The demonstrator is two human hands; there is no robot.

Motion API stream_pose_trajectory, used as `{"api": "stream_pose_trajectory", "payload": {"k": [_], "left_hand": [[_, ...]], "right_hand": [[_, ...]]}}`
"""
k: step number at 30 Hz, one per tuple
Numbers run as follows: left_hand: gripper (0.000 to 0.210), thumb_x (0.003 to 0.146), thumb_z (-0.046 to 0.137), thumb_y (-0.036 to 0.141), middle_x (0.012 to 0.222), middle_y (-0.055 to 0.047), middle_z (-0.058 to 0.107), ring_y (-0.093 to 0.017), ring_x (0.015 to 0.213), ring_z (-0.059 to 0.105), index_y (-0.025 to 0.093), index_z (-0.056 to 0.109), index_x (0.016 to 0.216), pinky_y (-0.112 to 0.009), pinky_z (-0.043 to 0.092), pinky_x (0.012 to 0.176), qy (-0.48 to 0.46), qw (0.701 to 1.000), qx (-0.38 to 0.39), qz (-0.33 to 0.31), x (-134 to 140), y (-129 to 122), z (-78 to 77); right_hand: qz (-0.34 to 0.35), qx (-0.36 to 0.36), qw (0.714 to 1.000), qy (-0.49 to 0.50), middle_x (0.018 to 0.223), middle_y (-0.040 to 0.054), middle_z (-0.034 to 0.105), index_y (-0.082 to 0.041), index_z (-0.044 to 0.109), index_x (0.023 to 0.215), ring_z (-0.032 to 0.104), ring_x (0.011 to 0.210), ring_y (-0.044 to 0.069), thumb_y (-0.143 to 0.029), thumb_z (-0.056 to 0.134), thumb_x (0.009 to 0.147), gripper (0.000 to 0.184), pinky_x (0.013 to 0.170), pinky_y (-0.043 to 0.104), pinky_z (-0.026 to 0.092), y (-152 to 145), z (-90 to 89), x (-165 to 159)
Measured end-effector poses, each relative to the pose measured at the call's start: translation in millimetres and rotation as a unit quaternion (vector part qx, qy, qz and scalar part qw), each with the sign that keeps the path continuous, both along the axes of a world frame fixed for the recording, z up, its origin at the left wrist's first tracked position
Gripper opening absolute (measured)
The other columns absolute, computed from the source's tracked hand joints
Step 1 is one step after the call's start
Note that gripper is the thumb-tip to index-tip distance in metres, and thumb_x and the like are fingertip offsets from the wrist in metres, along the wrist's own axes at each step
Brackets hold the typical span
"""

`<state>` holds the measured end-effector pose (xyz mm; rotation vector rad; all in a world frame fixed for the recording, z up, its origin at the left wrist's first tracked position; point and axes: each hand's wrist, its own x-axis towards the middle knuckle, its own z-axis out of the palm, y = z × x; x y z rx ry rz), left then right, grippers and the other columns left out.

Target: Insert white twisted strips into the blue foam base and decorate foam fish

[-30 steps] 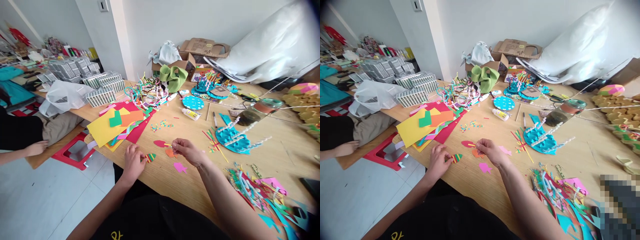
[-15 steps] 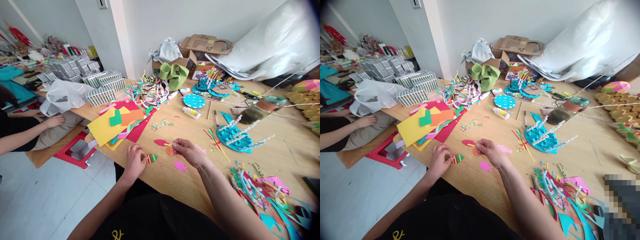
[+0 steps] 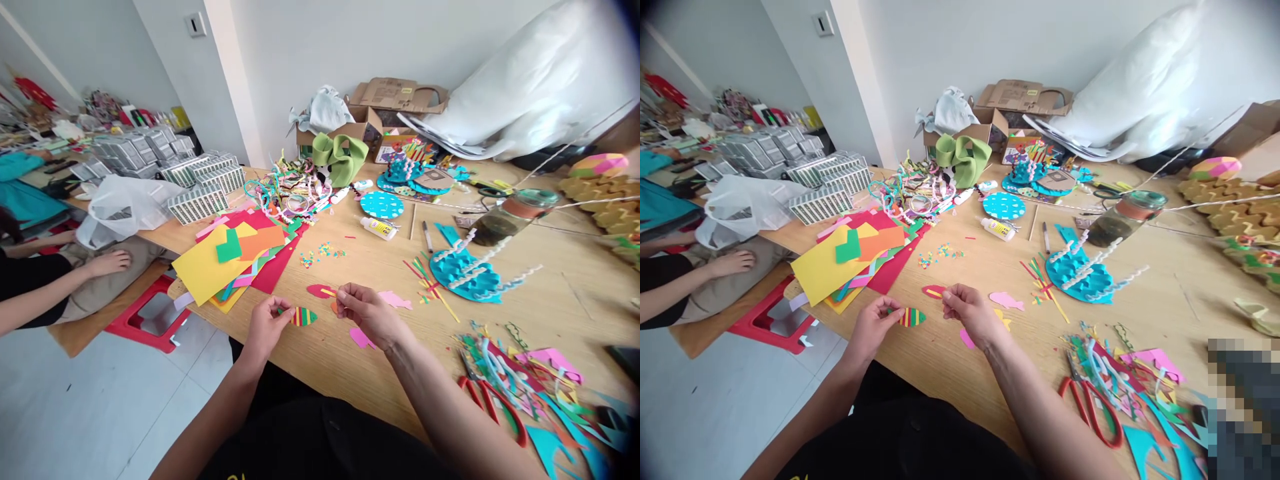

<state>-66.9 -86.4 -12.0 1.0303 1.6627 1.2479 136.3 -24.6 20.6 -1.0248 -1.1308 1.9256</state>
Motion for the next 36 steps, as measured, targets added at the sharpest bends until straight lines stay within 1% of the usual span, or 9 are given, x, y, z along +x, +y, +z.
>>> {"api": "stream_pose_trajectory", "payload": {"k": [4, 7, 11, 16, 19, 22, 25, 32, 36], "left_hand": [[0.031, 0.056, 0.076, 0.027, 0.072, -0.002, 0.066, -0.012, 0.067, 0.059, 0.014, 0.067, 0.082, -0.025, 0.048, 0.066, -0.131, 0.990, 0.004, 0.044, 7, 9, 3.6], [0.033, 0.052, 0.079, 0.026, 0.076, -0.004, 0.067, -0.014, 0.069, 0.061, 0.012, 0.068, 0.081, -0.029, 0.051, 0.067, -0.211, 0.975, 0.002, 0.066, 15, 15, 5.7], [0.032, 0.049, 0.081, 0.024, 0.076, -0.003, 0.068, -0.016, 0.072, 0.064, 0.013, 0.066, 0.075, -0.032, 0.052, 0.071, -0.264, 0.960, 0.020, 0.091, 24, 22, 6.0], [0.040, 0.048, 0.080, 0.019, 0.075, -0.002, 0.066, -0.017, 0.074, 0.064, 0.014, 0.064, 0.084, -0.033, 0.053, 0.071, -0.305, 0.946, 0.043, 0.105, 31, 27, 6.8], [0.039, 0.048, 0.080, 0.018, 0.078, -0.002, 0.066, -0.016, 0.076, 0.064, 0.014, 0.065, 0.084, -0.032, 0.052, 0.072, -0.318, 0.941, 0.043, 0.109, 34, 28, 7.1], [0.037, 0.048, 0.080, 0.017, 0.084, -0.005, 0.068, -0.016, 0.077, 0.063, 0.013, 0.067, 0.083, -0.028, 0.049, 0.070, -0.304, 0.945, 0.029, 0.112, 36, 28, 6.4], [0.037, 0.047, 0.079, 0.016, 0.084, -0.007, 0.069, -0.014, 0.073, 0.062, 0.013, 0.068, 0.082, -0.024, 0.045, 0.064, -0.279, 0.954, 0.015, 0.108, 40, 27, 5.8], [0.034, 0.048, 0.079, 0.015, 0.077, -0.004, 0.069, -0.013, 0.069, 0.061, 0.014, 0.068, 0.081, -0.023, 0.043, 0.062, -0.248, 0.964, 0.029, 0.090, 43, 24, 7.3], [0.037, 0.050, 0.079, 0.015, 0.073, -0.004, 0.069, -0.014, 0.067, 0.061, 0.014, 0.069, 0.086, -0.024, 0.045, 0.062, -0.269, 0.962, 0.005, 0.035, 43, 21, 8.2]], "right_hand": [[-0.072, -0.032, 0.996, 0.041, 0.058, -0.0011, 0.052, -0.019, 0.055, 0.064, 0.045, 0.057, 0.011, -0.050, 0.078, 0.056, 0.039, 0.058, 0.028, 0.037, -7, -1.5, -12], [-0.108, -0.038, 0.992, 0.055, 0.057, -0.0017, 0.049, -0.019, 0.054, 0.061, 0.042, 0.054, 0.010, -0.049, 0.078, 0.058, 0.038, 0.055, 0.028, 0.034, -12, -2.9, -19], [-0.157, -0.045, 0.984, 0.064, 0.056, -0.0017, 0.047, -0.020, 0.055, 0.060, 0.038, 0.053, 0.010, -0.048, 0.079, 0.056, 0.037, 0.053, 0.028, 0.031, -18, -8.1, -26], [-0.216, -0.066, 0.971, 0.083, 0.061, -0.0009, 0.050, -0.020, 0.059, 0.062, 0.042, 0.057, 0.011, -0.048, 0.081, 0.052, 0.037, 0.056, 0.028, 0.036, -25, -16.2, -35], [-0.254, -0.075, 0.958, 0.104, 0.065, -0.0010, 0.053, -0.020, 0.061, 0.063, 0.047, 0.062, 0.012, -0.045, 0.082, 0.051, 0.036, 0.060, 0.027, 0.039, -25, -18.3, -38], [-0.277, -0.061, 0.950, 0.130, 0.070, -0.0006, 0.058, -0.019, 0.063, 0.066, 0.052, 0.069, 0.012, -0.043, 0.082, 0.053, 0.033, 0.067, 0.027, 0.041, -23, -18.6, -38], [-0.272, -0.048, 0.951, 0.139, 0.071, 0.0000, 0.061, -0.019, 0.064, 0.067, 0.054, 0.072, 0.013, -0.042, 0.082, 0.054, 0.032, 0.070, 0.027, 0.041, -20, -18.5, -37], [-0.260, -0.038, 0.953, 0.151, 0.067, -0.0004, 0.060, -0.018, 0.063, 0.064, 0.053, 0.068, 0.012, -0.042, 0.082, 0.055, 0.032, 0.069, 0.027, 0.043, -19, -19.1, -38], [-0.259, -0.049, 0.954, 0.144, 0.067, 0.0003, 0.060, -0.018, 0.062, 0.064, 0.054, 0.069, 0.013, -0.043, 0.083, 0.052, 0.034, 0.070, 0.028, 0.043, -17, -19.9, -37]]}}
